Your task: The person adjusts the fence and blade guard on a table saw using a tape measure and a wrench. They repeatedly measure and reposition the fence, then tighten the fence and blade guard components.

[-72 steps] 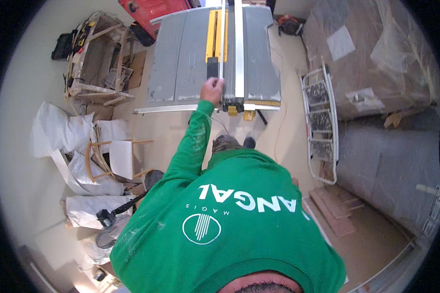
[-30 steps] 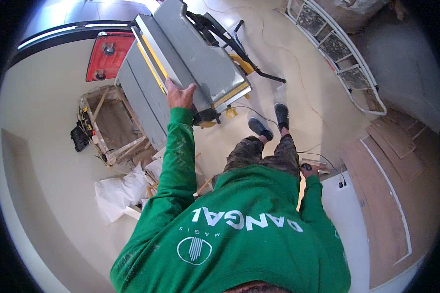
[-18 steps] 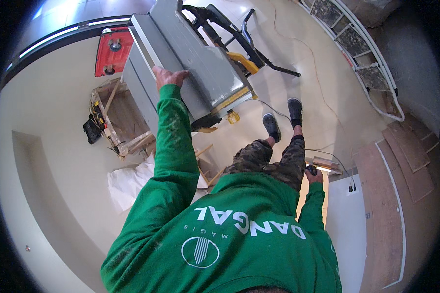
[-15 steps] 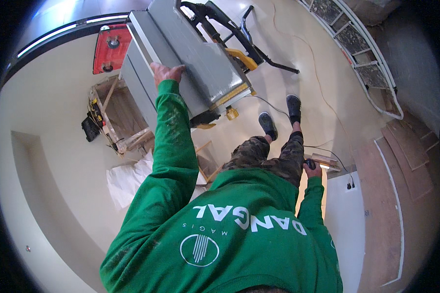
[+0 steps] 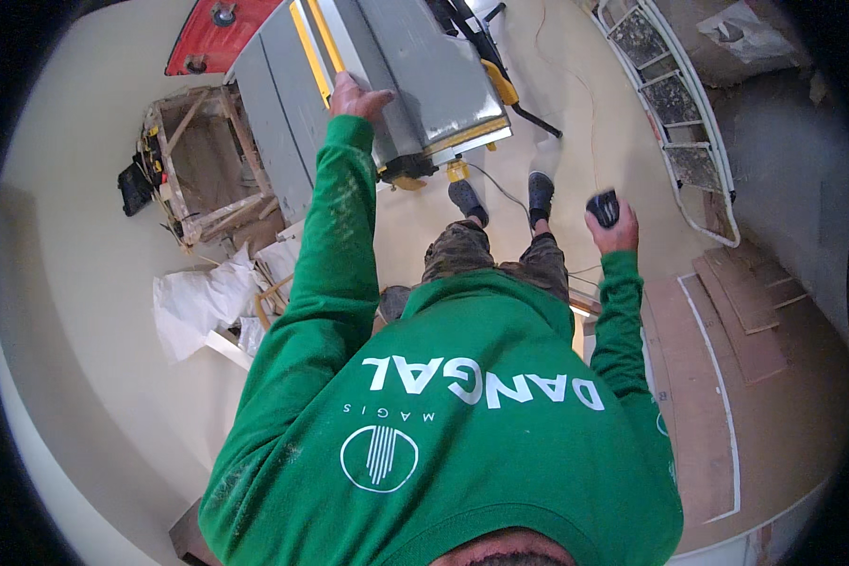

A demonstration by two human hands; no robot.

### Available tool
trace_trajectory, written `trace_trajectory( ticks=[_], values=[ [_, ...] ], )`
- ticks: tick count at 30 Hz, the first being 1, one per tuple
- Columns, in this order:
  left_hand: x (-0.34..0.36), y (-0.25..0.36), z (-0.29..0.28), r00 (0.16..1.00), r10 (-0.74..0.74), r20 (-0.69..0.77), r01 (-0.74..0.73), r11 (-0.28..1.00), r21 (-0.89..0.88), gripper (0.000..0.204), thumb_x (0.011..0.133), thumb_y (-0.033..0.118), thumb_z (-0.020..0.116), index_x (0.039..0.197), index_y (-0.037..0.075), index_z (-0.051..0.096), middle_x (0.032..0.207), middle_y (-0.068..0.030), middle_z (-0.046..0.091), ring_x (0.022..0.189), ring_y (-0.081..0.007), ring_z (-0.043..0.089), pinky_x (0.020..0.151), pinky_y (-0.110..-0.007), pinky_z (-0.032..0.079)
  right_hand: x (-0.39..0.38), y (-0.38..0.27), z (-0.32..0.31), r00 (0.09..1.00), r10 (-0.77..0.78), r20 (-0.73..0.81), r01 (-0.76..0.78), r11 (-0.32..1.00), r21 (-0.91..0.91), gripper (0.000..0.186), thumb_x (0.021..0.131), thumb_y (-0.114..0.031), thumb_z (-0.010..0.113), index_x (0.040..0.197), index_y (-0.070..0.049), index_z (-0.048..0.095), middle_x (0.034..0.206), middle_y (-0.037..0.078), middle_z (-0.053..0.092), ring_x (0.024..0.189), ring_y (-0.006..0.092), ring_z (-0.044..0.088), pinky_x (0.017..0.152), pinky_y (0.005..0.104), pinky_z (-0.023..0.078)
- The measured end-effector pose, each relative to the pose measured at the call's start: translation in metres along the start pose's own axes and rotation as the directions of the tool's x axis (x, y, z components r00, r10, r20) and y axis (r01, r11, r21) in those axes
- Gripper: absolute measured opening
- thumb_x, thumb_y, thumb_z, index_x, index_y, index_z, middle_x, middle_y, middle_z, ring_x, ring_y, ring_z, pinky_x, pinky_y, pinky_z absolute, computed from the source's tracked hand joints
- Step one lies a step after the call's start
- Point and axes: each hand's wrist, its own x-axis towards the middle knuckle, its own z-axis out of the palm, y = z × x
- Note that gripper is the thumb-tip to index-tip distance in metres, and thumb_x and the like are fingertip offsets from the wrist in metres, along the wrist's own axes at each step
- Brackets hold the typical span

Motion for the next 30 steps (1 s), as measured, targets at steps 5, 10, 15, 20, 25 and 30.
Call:
trace_trajectory(
  ticks=[5,10,15,20,25,30],
  values=[
    [-0.076,-0.016,-0.037,0.998,-0.003,-0.061,-0.017,0.945,-0.326,0.058,0.083,0.034,0.082,0.118,-0.008,0.063,0.101,-0.0178,0.073,0.09,-0.0202,0.07,0.08,-0.033,0.056,0.066,-0.142,-0.007,0.894,-0.442,-0.081,0.439,0.897,-0.047,0.077,0.07,-0.032,0.082,0.134,-0.001,0.052,0.117,0.021,0.061,0.113,0.0399,0.056,0.099,0.0479,0.045],
    [-0.138,-0.082,-0.027,0.996,-0.037,-0.076,-0.001,0.892,-0.453,0.041,0.087,0.029,0.078,0.108,-0.005,0.069,0.099,-0.0161,0.073,0.082,-0.0184,0.07,0.073,-0.031,0.057,0.11,-0.255,0.043,0.729,-0.685,0.013,0.675,0.714,-0.186,0.08,0.068,-0.032,0.08,0.137,-0.004,0.05,0.124,0.017,0.058,0.118,0.0368,0.053,0.101,0.0473,0.046],
    [-0.211,-0.139,0.014,0.981,-0.178,0.08,0.192,0.817,-0.544,0.038,0.087,0.028,0.077,0.107,-0.004,0.07,0.095,-0.0141,0.073,0.081,-0.0189,0.07,0.068,-0.031,0.057,0.127,-0.298,0.101,0.676,-0.713,0.185,0.728,0.608,-0.317,0.082,0.069,-0.032,0.081,0.14,-0.006,0.049,0.129,0.015,0.056,0.12,0.0359,0.052,0.105,0.0453,0.045],
    [-0.275,-0.157,0.042,0.857,-0.19,0.48,0.5,0.535,-0.681,0.039,0.09,0.03,0.075,0.113,-0.001,0.068,0.099,-0.0111,0.073,0.08,-0.0174,0.071,0.062,-0.027,0.055,0.126,-0.302,0.124,0.752,-0.61,0.251,0.653,0.636,-0.41,0.088,0.073,-0.043,0.082,0.145,-0.009,0.046,0.134,0.014,0.054,0.125,0.0342,0.05,0.106,0.0465,0.044],
    [-0.277,-0.141,0.067,0.712,-0.137,0.689,0.701,0.084,-0.708,0.036,0.096,0.026,0.067,0.122,0.002,0.064,0.109,-0.01,0.072,0.088,-0.0193,0.071,0.065,-0.028,0.054,0.109,-0.28,0.1,0.597,-0.796,-0.098,0.754,0.598,-0.27,0.066,0.078,-0.036,0.08,0.131,-0.007,0.055,0.126,0.013,0.06,0.117,0.0321,0.055,0.101,0.0449,0.045],
    [-0.24,-0.109,0.086,0.763,0.022,0.646,0.646,0.013,-0.763,0.038,0.099,0.021,0.062,0.13,0.0,0.058,0.117,-0.0125,0.07,0.098,-0.0224,0.071,0.068,-0.029,0.056,0.049,-0.212,0.096,0.872,-0.484,0.069,0.478,0.874,0.09,0.033,0.084,-0.018,0.076,0.109,-0.003,0.06,0.105,0.012,0.068,0.078,0.0234,0.068,0.068,0.0368,0.054]
  ],
)
